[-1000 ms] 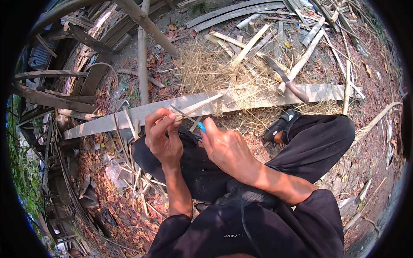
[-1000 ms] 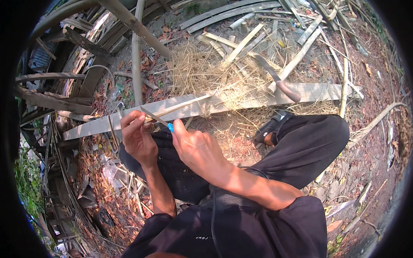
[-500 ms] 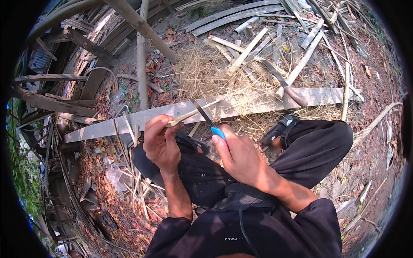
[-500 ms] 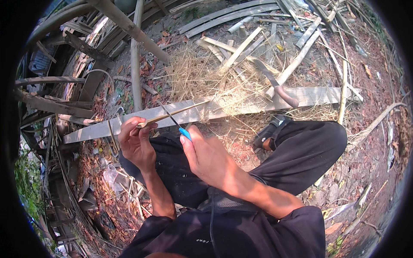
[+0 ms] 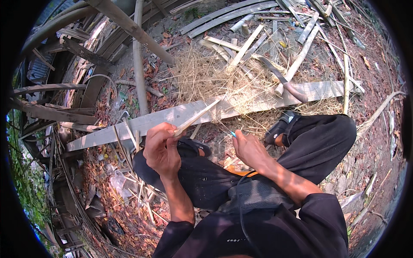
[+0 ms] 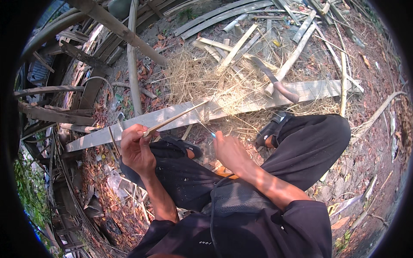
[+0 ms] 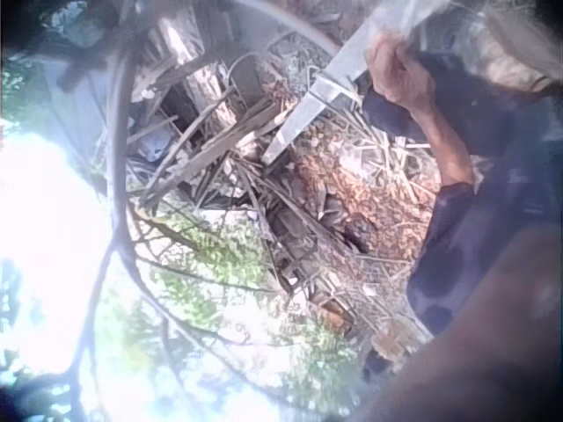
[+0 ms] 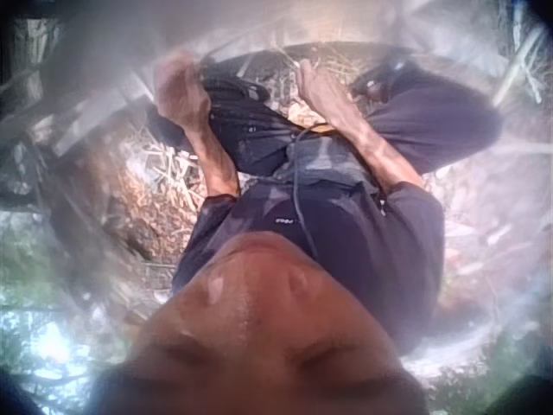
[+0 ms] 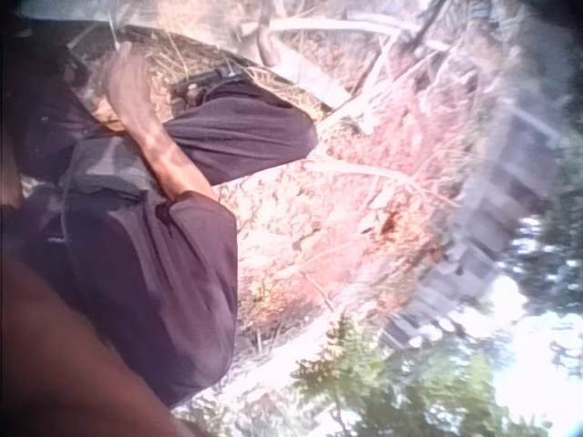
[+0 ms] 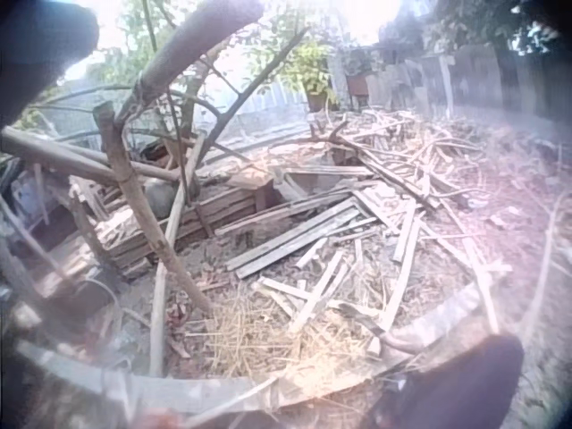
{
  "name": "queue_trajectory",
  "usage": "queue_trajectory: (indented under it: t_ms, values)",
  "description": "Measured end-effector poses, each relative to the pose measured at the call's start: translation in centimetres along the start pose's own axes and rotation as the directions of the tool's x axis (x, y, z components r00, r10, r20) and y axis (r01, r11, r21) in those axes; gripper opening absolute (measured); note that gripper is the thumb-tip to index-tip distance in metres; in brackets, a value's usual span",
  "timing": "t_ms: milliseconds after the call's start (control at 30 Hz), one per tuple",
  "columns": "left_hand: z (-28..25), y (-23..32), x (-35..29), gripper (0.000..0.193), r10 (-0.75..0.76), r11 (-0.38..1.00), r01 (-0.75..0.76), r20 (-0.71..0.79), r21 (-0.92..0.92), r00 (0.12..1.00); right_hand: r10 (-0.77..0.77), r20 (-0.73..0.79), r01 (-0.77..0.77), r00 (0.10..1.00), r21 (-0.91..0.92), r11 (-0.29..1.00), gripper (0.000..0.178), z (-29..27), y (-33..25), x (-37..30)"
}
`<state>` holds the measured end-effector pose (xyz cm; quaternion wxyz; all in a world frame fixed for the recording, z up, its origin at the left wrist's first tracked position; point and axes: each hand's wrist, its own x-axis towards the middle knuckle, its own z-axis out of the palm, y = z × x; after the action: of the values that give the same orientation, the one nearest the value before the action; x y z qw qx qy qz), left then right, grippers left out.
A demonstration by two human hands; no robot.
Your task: The person sits cross-legged on the ground and uses a blue utility knife to shave thin strips from a piece of bamboo. They hold the bamboo in their left hand and carefully scrape the surface with the knife in their right hand, creating fine shavings that fall onto the ground.
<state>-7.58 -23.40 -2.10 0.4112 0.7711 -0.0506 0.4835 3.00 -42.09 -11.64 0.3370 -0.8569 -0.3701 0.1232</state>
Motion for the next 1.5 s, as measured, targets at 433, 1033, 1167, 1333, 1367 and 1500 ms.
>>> queue_trajectory:
  t_ms: [433,1033,1167,1333,1367,1500]
  values:
    - [-0.9,0.1,-0.6,0.014,-0.093,0.995,0.094,-0.031,0.042,0.995,-0.14,-0.086,0.158,0.986,0.261,0.952,0.018,-1.0,-4.5,1.8]
    - [-1.2,-0.4,-0.7,0.017,-0.151,0.986,0.146,-0.051,-0.082,0.987,-0.05,-0.027,0.054,0.998,0.14,0.989,0.031,1.4,-1.7,5.7]
    - [-1.2,-0.4,-0.8,0.017,-0.15,0.986,0.144,-0.065,-0.085,0.987,-0.045,-0.074,0.047,0.996,0.026,0.999,0.022,7.8,5.5,7.4]
    - [-1.3,-0.5,-0.6,0.019,-0.16,0.985,0.151,-0.101,-0.085,0.982,0.007,0.033,-0.004,0.999,-0.106,0.994,0.027,10.6,8.2,9.8]
    - [-1.4,-0.4,-0.8,0.019,-0.157,0.985,0.15,-0.093,-0.084,0.983,0.005,0.034,-0.001,0.999,-0.112,0.994,0.027,10.8,8.2,10.2]
    - [-0.1,-0.5,-0.3,0.019,-0.107,0.991,0.105,-0.017,-0.088,0.994,0.074,-0.011,-0.074,0.997,-0.19,0.979,0.024,12.7,11.2,11.7]
